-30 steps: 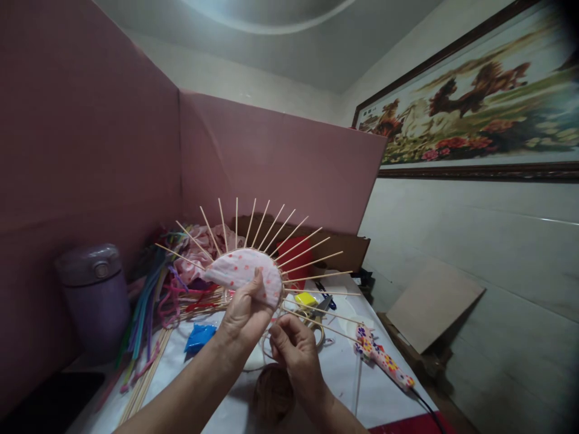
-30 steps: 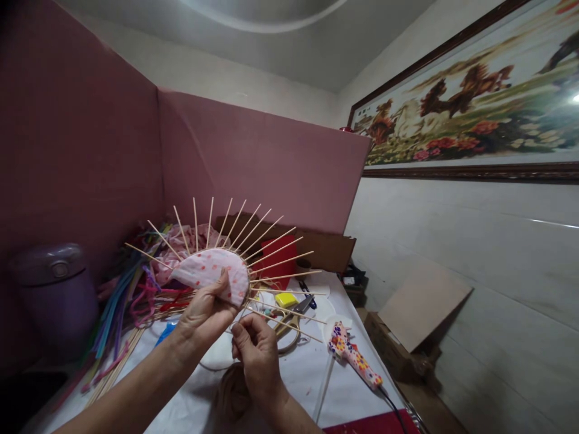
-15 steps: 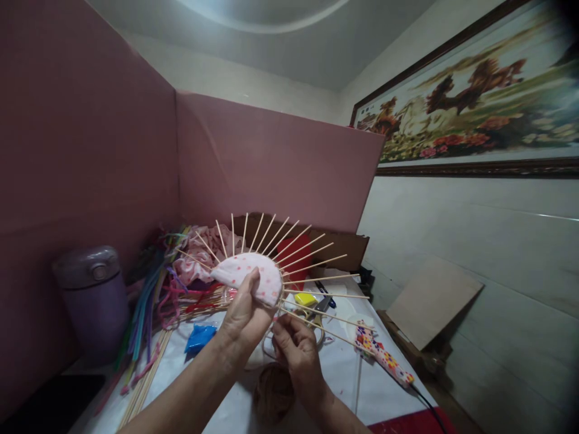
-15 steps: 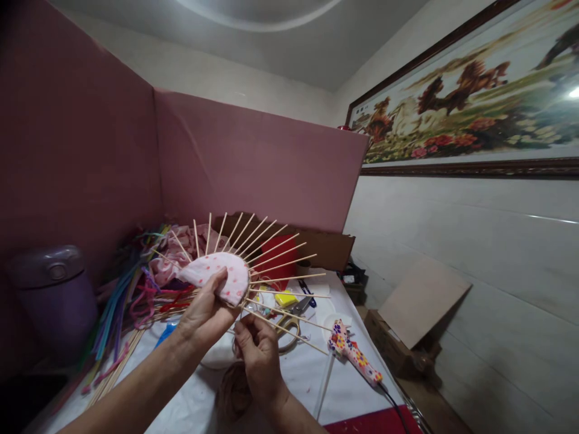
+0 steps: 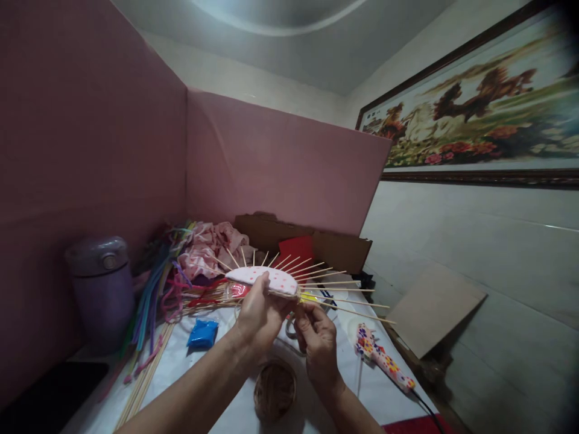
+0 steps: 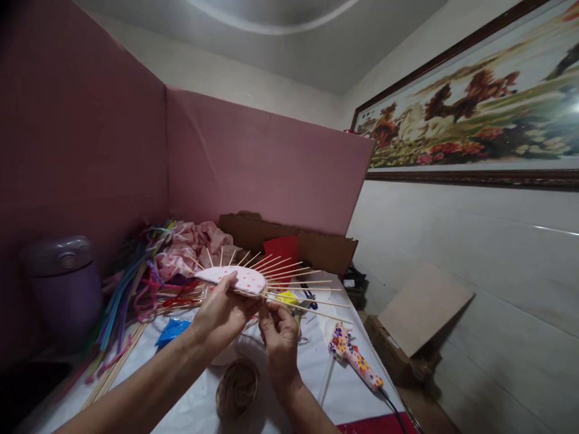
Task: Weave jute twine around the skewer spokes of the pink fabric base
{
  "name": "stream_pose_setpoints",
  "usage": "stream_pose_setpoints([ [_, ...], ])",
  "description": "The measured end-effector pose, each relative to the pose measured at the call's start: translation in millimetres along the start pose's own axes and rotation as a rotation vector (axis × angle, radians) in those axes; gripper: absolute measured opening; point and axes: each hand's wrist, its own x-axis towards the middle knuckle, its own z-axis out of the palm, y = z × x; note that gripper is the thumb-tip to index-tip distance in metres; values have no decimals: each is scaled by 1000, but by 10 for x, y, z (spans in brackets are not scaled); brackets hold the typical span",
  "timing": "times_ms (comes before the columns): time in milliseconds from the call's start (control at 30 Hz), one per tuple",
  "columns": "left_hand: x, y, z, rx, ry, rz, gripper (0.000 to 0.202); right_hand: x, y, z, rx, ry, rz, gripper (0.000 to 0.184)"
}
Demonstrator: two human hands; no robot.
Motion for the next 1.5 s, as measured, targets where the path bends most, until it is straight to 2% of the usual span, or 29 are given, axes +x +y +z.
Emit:
stream_pose_setpoints([
  [167, 4, -41, -19, 40, 39, -2, 12, 13, 21, -24, 23, 25, 8, 22],
  [300, 14, -44, -31, 75, 58, 10, 7, 14, -3, -30, -70, 28, -35, 22],
  [467, 25, -15, -17, 64, 86, 15, 8, 45, -3, -78, -186, 105, -119, 23],
  [533, 26, 5, -22, 85, 112, -4, 9, 63, 10, -121, -292, 129, -202, 22],
  [600, 19, 28, -29, 113, 134, -37, 9, 75, 17, -169, -472, 131, -347, 19],
  [667, 8, 47, -31, 127, 123, -57, 10, 80, 17, -210, -664, 117, -499, 15],
  [733, 0, 56, -28, 132, 96, -57, 12, 81, 12, -236, -801, 104, -575, 13],
  [867, 16, 57, -27, 186, 97, -80, 11, 94, 20, -266, -886, 162, -566, 16],
  [1100, 21, 82, -26, 302, 35, -224, 5, 157, 63, -312, -778, 248, -527, 13],
  [1233, 3, 92, -23, 405, 59, -239, 10, 164, 74, -320, -772, 241, -516, 11],
  [1367, 19, 102, -24, 369, 30, -262, 7, 157, 67, -320, -773, 236, -526, 10],
  [1500, 39, 119, -27, 309, 46, -213, 1, 154, 72, -316, -765, 251, -541, 10],
])
